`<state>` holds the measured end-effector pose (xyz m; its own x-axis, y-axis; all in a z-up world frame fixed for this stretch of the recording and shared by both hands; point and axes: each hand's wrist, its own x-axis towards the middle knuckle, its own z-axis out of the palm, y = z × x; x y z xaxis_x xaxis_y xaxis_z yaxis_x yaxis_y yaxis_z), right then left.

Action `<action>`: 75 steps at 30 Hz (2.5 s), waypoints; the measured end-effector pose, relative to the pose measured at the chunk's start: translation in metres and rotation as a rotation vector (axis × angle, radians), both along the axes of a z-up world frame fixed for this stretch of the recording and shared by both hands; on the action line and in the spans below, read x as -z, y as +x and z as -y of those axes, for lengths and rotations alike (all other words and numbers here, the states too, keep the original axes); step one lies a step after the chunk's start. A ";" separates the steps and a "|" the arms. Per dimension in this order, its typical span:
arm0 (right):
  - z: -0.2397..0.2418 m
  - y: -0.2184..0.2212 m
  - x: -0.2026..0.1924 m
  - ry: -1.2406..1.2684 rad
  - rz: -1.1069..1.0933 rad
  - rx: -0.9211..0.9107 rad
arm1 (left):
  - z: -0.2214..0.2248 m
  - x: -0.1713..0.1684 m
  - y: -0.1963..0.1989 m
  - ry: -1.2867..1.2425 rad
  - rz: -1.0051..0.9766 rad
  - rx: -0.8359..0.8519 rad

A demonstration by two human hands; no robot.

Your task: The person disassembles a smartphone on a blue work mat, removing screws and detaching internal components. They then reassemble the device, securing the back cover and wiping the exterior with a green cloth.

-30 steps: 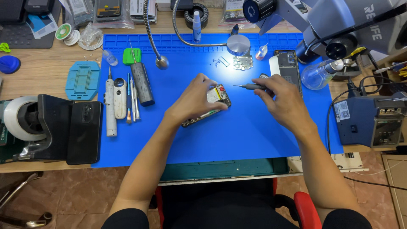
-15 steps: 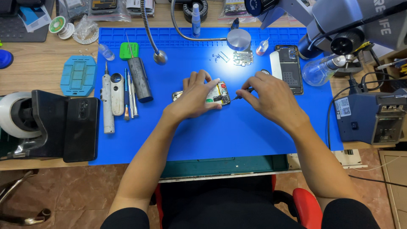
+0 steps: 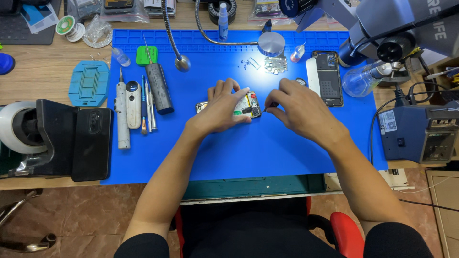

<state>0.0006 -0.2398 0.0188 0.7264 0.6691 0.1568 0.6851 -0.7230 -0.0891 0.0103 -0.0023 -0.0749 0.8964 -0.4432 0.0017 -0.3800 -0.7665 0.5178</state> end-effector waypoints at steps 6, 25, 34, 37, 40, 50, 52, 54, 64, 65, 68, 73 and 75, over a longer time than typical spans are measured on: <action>-0.011 0.007 0.032 -0.340 0.224 0.060 | -0.001 -0.003 -0.002 -0.026 -0.024 -0.007; -0.020 0.003 -0.003 -0.394 -0.045 -0.058 | 0.036 0.054 -0.009 -0.049 0.436 -0.146; -0.009 0.017 0.026 -0.311 -0.013 -0.059 | 0.044 0.042 -0.035 -0.237 0.593 -0.245; -0.014 0.016 0.024 -0.450 0.068 0.000 | 0.047 0.044 -0.037 -0.196 0.665 -0.279; -0.023 0.004 0.008 -0.340 -0.135 -0.024 | 0.047 0.048 -0.038 -0.202 0.755 -0.275; -0.028 -0.003 -0.008 -0.371 -0.174 0.057 | 0.047 0.049 -0.040 -0.160 0.832 -0.236; -0.033 -0.006 -0.014 -0.284 -0.269 -0.014 | 0.046 0.050 -0.039 -0.164 0.837 -0.222; -0.033 -0.002 -0.003 -0.455 -0.142 0.178 | 0.046 0.049 -0.038 -0.159 0.841 -0.205; -0.028 -0.010 -0.008 -0.288 -0.185 -0.029 | 0.049 0.061 -0.033 -0.173 0.840 -0.224; -0.023 -0.004 0.003 -0.348 -0.103 0.031 | 0.048 0.061 -0.033 -0.173 0.824 -0.226; -0.026 -0.011 -0.009 -0.353 -0.096 0.020 | 0.048 0.058 -0.036 -0.181 0.804 -0.223; -0.026 -0.010 -0.012 -0.377 -0.017 0.058 | 0.046 0.059 -0.033 -0.170 0.801 -0.223; -0.031 -0.016 -0.030 -0.305 -0.169 -0.051 | 0.046 0.054 -0.036 -0.191 0.742 -0.221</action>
